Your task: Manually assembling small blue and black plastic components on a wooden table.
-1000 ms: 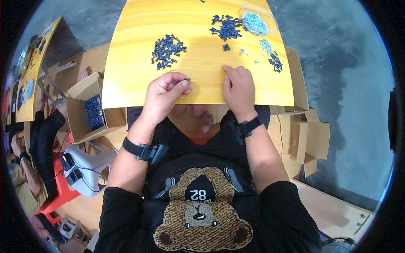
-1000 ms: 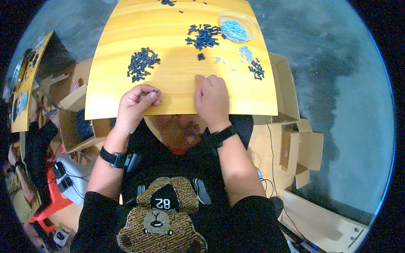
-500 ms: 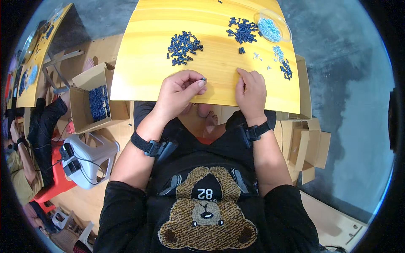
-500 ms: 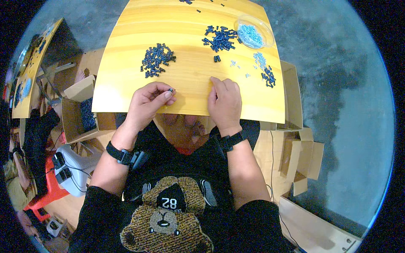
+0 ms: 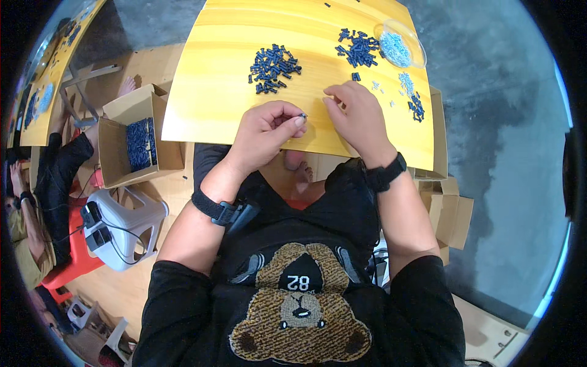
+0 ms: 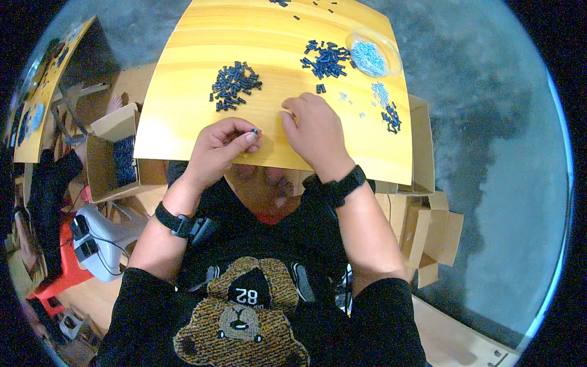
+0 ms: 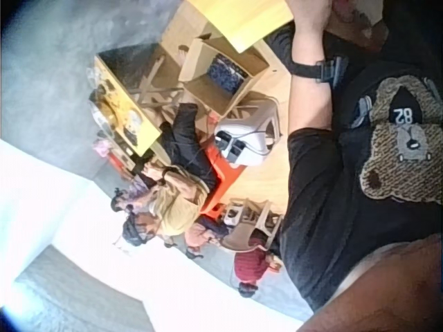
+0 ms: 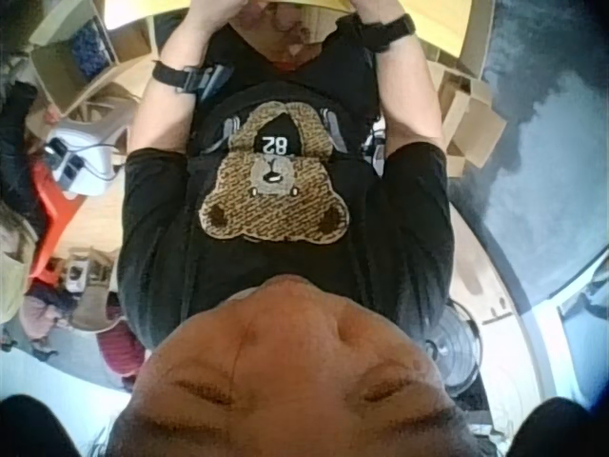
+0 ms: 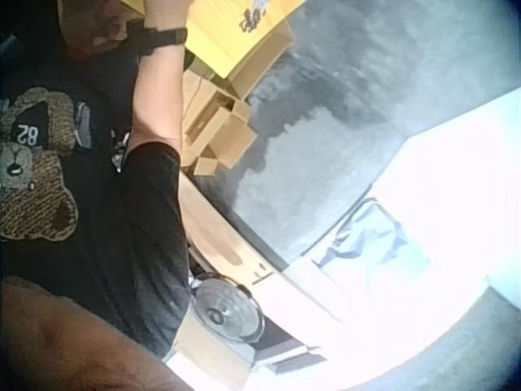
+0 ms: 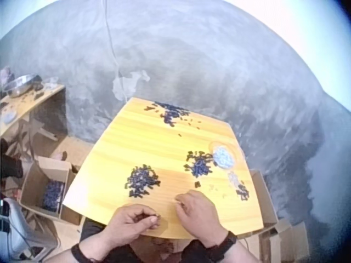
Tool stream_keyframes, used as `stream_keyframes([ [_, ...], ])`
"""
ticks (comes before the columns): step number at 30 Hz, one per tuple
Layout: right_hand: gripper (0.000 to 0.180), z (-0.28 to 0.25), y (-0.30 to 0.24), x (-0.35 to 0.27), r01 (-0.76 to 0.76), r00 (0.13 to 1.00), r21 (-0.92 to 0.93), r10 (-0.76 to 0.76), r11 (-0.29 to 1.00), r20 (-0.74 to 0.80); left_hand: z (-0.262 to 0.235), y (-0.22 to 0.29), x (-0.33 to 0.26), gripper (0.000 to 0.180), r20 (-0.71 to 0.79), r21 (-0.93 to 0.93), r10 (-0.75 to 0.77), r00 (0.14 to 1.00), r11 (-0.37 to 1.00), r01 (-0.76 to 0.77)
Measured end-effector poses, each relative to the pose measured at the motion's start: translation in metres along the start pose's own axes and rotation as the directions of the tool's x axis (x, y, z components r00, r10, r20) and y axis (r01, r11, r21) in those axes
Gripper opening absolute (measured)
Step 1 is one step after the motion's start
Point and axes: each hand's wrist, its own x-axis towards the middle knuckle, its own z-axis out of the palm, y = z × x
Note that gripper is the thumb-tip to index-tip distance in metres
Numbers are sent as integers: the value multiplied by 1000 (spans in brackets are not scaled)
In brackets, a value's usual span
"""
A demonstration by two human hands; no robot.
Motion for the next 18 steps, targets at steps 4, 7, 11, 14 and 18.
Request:
stream_keyframes([
  [4, 16, 21, 1, 25, -81, 997, 105, 79, 991, 23, -1, -1, -1, 15, 19, 14, 9, 1000, 1000, -9],
  [7, 17, 33, 0, 35, -215, 976, 251, 216, 944, 24, -1, -2, 0, 15, 21, -2, 19, 1000, 1000, -19],
  [11, 20, 37, -1, 42, -341, 938, 330, 339, 880, 65, -2, -1, 0, 16, 35, 22, -1, 999, 1000, 0],
  [14, 20, 40, -4, 47, -338, 941, 271, 330, 901, 74, -3, -4, 1, 16, 35, 19, 17, 999, 1000, -17],
  [18, 20, 42, -6, 51, -342, 940, 248, 332, 906, 82, -3, -3, 1, 16, 35, 15, 6, 999, 1000, -6],
])
